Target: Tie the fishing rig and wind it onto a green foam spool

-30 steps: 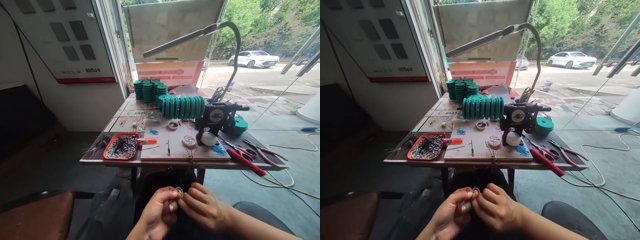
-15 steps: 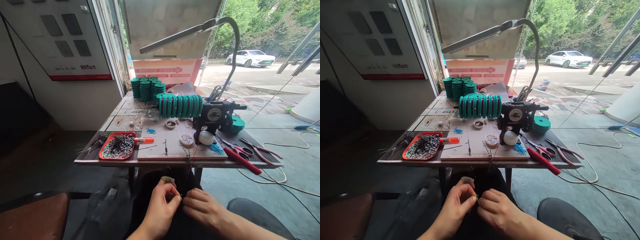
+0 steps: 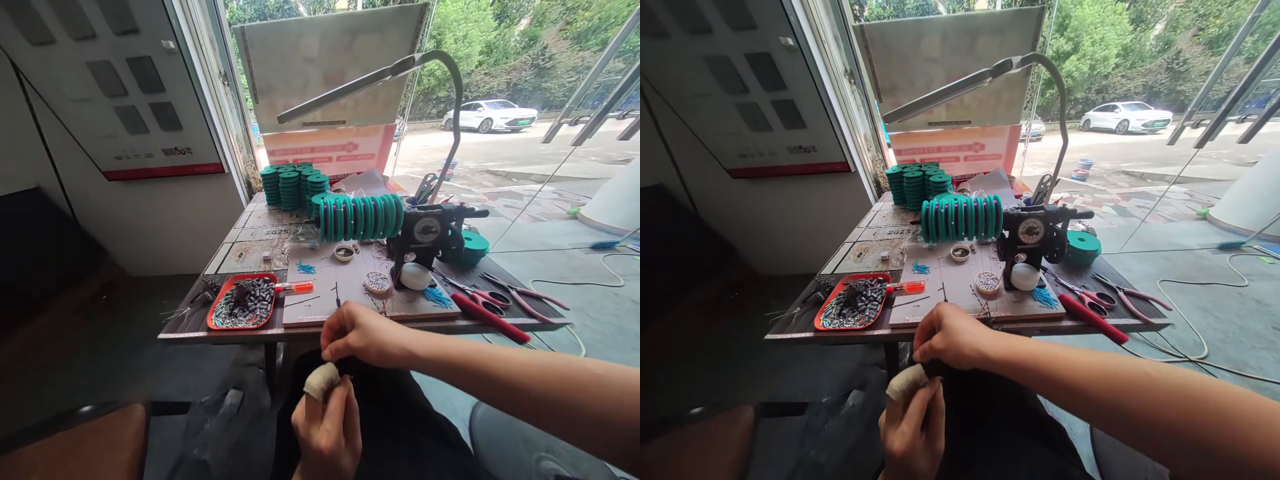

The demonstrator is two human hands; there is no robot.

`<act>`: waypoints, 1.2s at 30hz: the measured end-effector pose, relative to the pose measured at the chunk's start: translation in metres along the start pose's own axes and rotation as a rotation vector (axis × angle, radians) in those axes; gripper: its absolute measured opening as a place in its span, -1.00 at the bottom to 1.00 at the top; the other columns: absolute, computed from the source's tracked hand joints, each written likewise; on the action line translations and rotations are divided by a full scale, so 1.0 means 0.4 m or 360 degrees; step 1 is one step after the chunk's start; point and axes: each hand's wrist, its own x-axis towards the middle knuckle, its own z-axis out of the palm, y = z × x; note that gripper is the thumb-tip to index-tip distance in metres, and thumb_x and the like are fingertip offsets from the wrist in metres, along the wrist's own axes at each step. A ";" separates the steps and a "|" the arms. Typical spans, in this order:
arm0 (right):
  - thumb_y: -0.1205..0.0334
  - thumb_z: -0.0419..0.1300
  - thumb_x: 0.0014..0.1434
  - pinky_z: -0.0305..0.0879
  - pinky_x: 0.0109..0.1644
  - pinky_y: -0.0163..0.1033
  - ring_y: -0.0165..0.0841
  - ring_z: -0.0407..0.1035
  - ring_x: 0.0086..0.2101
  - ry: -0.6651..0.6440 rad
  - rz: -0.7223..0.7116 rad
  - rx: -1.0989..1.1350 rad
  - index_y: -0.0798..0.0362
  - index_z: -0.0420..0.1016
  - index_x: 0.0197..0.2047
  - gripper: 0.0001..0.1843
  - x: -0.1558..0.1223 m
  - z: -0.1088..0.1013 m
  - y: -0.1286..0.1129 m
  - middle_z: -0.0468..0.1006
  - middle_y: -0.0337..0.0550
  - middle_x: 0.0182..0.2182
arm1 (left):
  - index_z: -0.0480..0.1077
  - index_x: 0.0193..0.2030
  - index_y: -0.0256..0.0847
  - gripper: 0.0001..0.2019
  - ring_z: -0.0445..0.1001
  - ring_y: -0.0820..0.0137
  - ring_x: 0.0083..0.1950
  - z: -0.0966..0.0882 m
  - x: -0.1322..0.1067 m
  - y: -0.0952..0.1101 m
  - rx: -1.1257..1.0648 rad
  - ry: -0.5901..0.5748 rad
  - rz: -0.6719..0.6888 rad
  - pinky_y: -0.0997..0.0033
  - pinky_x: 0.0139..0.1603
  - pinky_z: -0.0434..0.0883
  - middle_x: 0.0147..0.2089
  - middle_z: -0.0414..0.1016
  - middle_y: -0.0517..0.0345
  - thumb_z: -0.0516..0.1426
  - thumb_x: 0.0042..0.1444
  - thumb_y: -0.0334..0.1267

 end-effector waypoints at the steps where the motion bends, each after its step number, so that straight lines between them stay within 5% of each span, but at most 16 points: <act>1: 0.29 0.12 0.05 -0.06 -0.53 -0.73 -0.87 0.03 -0.59 -0.0003 0.0012 -0.0022 0.31 0.45 -0.15 -0.68 0.013 -0.002 -0.008 0.34 -0.27 -0.45 | 0.46 -0.37 -0.27 -0.92 0.44 0.54 -0.32 -0.001 0.002 -0.004 0.0022 0.0009 0.0034 0.63 -0.26 0.39 -0.35 0.43 0.10 0.14 -0.01 -0.46; 6: 0.30 0.11 0.06 -0.05 -0.46 -0.72 -0.86 0.06 -0.59 -0.0007 0.0009 -0.0138 0.30 0.45 -0.15 -0.69 0.023 0.003 -0.030 0.34 -0.27 -0.47 | 0.47 -0.32 -0.25 -0.85 0.48 0.56 -0.36 -0.010 0.005 -0.007 -0.0230 -0.0065 0.0036 0.67 -0.30 0.37 -0.35 0.54 0.12 0.11 0.00 -0.49; 7: 0.30 0.10 0.07 -0.06 -0.43 -0.72 -0.86 0.07 -0.55 0.0029 0.0001 -0.0153 0.28 0.44 -0.15 -0.71 0.013 0.005 -0.026 0.35 -0.27 -0.44 | 0.47 -0.36 -0.24 -0.87 0.47 0.58 -0.38 -0.013 0.012 -0.004 -0.0426 -0.0162 -0.0175 0.70 -0.35 0.36 -0.37 0.53 0.14 0.11 0.00 -0.47; 9: 0.33 0.10 0.07 -0.11 -0.35 -0.71 -0.85 0.05 -0.46 0.0237 -0.0137 -0.0267 0.25 0.43 -0.20 -0.77 -0.016 0.013 0.001 0.34 -0.26 -0.38 | 0.44 -0.49 -0.24 -0.90 0.39 0.66 -0.50 -0.020 0.035 0.000 -0.0974 -0.0520 -0.0974 0.74 -0.51 0.27 -0.44 0.49 0.19 0.12 -0.01 -0.38; 12: 0.30 0.03 0.16 -0.20 -0.23 -0.63 -0.78 -0.05 -0.36 0.0774 -0.0915 -0.0720 0.28 0.39 -0.39 -0.78 -0.071 0.039 0.090 0.27 -0.20 -0.41 | 0.35 -0.56 -0.28 -0.89 0.10 0.76 -0.67 -0.030 0.081 -0.002 -0.1798 -0.1099 -0.2378 0.75 -0.69 -0.05 -0.59 0.30 0.31 0.17 -0.13 -0.31; 15: 0.29 -0.21 0.30 -0.23 -0.18 -0.53 -0.72 -0.06 -0.35 0.1005 -0.1534 -0.1111 0.21 0.39 -0.32 -0.61 -0.106 0.074 0.191 0.21 -0.14 -0.47 | 0.34 -0.52 -0.28 -0.87 0.08 0.78 -0.67 -0.036 0.108 -0.009 -0.2142 -0.1262 -0.2891 0.73 -0.69 -0.15 -0.51 0.33 0.33 0.22 -0.26 -0.36; 19: 0.29 -0.24 0.31 -0.22 -0.18 -0.49 -0.69 0.00 -0.33 0.1049 -0.1781 -0.1318 0.19 0.34 -0.18 -0.64 -0.091 0.111 0.252 0.22 -0.13 -0.45 | 0.34 -0.51 -0.30 -0.85 0.15 0.77 -0.66 -0.038 0.104 -0.006 -0.2194 -0.1204 -0.3045 0.74 -0.66 -0.07 -0.45 0.41 0.29 0.23 -0.30 -0.40; 26: 0.34 -0.21 0.27 -0.21 -0.18 -0.47 -0.69 0.02 -0.33 0.1289 -0.1864 -0.1311 0.24 0.30 -0.21 -0.71 -0.045 0.128 0.256 0.25 -0.14 -0.41 | 0.33 -0.50 -0.29 -0.81 0.11 0.78 -0.68 -0.039 0.103 0.001 -0.2173 -0.1217 -0.3122 0.73 -0.69 -0.20 -0.56 0.29 0.36 0.25 -0.31 -0.39; 32: 0.32 -0.27 0.30 -0.19 -0.18 -0.47 -0.68 -0.03 -0.32 0.1086 -0.1749 -0.1359 0.25 0.33 -0.27 -0.62 -0.051 0.123 0.302 0.26 -0.14 -0.36 | 0.29 -0.49 -0.26 -0.78 0.15 0.74 -0.65 -0.026 0.096 -0.003 -0.2093 -0.1390 -0.3082 0.71 -0.66 -0.25 -0.63 0.20 0.36 0.25 -0.32 -0.36; 36: 0.25 -0.38 0.33 -0.25 -0.22 -0.50 -0.64 -0.11 -0.35 0.0766 -0.1620 -0.1176 0.26 0.33 -0.39 -0.46 -0.049 0.129 0.325 0.21 -0.10 -0.43 | 0.30 -0.51 -0.27 -0.87 0.16 0.73 -0.62 -0.015 0.105 -0.008 -0.1894 -0.1563 -0.2691 0.70 -0.63 -0.15 -0.55 0.28 0.31 0.18 -0.25 -0.33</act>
